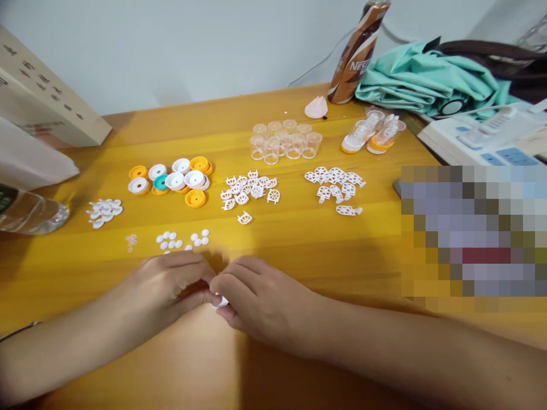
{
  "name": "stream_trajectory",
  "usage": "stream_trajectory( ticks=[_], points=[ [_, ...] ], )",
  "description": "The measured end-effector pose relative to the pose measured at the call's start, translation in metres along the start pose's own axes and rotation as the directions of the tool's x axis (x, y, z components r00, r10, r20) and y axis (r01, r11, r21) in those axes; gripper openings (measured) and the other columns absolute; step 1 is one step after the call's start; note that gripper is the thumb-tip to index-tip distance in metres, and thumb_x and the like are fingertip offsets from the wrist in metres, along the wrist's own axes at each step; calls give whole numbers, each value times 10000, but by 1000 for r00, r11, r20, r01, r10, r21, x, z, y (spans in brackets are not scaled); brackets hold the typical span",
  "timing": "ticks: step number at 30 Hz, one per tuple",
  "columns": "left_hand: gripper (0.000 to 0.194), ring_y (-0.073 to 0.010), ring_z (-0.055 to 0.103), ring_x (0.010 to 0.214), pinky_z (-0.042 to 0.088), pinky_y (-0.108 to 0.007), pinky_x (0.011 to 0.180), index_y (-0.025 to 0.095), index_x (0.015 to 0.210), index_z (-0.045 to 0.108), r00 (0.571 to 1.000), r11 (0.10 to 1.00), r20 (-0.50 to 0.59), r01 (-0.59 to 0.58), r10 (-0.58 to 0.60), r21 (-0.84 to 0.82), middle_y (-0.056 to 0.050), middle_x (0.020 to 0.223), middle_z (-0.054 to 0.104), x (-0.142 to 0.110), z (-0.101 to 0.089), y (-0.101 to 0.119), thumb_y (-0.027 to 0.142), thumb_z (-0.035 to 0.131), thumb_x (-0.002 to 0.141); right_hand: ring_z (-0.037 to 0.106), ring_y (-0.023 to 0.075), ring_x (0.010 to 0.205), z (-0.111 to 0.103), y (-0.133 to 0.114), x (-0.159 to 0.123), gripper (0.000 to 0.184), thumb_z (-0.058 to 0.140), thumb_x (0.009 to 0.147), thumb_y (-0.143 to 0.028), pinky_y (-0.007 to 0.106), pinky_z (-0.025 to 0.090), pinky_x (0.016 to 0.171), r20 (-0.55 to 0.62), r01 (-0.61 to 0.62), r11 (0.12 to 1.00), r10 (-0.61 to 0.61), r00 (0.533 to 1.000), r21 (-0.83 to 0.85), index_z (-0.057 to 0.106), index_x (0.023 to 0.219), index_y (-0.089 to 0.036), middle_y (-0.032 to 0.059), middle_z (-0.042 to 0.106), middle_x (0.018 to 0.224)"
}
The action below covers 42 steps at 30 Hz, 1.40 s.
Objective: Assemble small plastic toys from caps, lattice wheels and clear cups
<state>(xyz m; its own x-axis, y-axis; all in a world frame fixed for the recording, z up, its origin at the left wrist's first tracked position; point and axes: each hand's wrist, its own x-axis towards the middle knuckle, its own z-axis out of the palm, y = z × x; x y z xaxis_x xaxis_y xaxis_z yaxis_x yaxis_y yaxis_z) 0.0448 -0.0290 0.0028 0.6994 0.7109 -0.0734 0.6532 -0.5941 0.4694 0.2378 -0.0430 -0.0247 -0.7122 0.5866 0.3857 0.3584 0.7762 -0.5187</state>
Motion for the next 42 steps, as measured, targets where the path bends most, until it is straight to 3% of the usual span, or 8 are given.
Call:
stream_trajectory(
  ticks=[7,16,27,32,42],
  points=[
    [162,-121,564,682,428,-228,638,160,734,593,999,999,19,45,-44,-30,-8,738,595,3,-3,4,231,503,848,553,158,823,4,3,-3,73,469,836,-105,311,478,767,-16,15,1000,-16,1000,-27,456,886,-157,63,605,847],
    [159,-136,538,648,428,-251,594,151,747,589,993,994,-77,-81,86,70,-15,691,564,-5,2,2,211,483,849,568,157,778,0,1,0,58,458,837,-110,301,491,727,-22,-18,1000,18,1000,8,454,867,-159,64,614,823],
    [165,-127,560,717,469,-240,640,159,868,613,987,988,-72,-149,146,-34,-29,757,586,-8,-1,-2,181,450,877,567,156,797,0,2,-1,86,456,842,-123,298,497,741,-8,-65,998,66,998,24,472,925,-141,71,607,821],
    [215,-122,568,759,483,-229,661,170,891,617,974,976,-63,-218,219,20,-37,799,586,-9,-4,0,186,402,900,570,158,826,1,1,-2,128,463,832,-116,318,495,769,-10,-86,995,87,996,56,461,953,-158,67,608,847],
    [254,-125,559,741,489,-237,646,155,855,614,966,964,-74,-238,248,120,-43,774,574,-10,-2,3,167,366,909,571,166,838,0,1,-2,134,465,831,-112,324,494,765,9,-80,995,79,997,60,463,958,-154,75,605,848]
  ],
)
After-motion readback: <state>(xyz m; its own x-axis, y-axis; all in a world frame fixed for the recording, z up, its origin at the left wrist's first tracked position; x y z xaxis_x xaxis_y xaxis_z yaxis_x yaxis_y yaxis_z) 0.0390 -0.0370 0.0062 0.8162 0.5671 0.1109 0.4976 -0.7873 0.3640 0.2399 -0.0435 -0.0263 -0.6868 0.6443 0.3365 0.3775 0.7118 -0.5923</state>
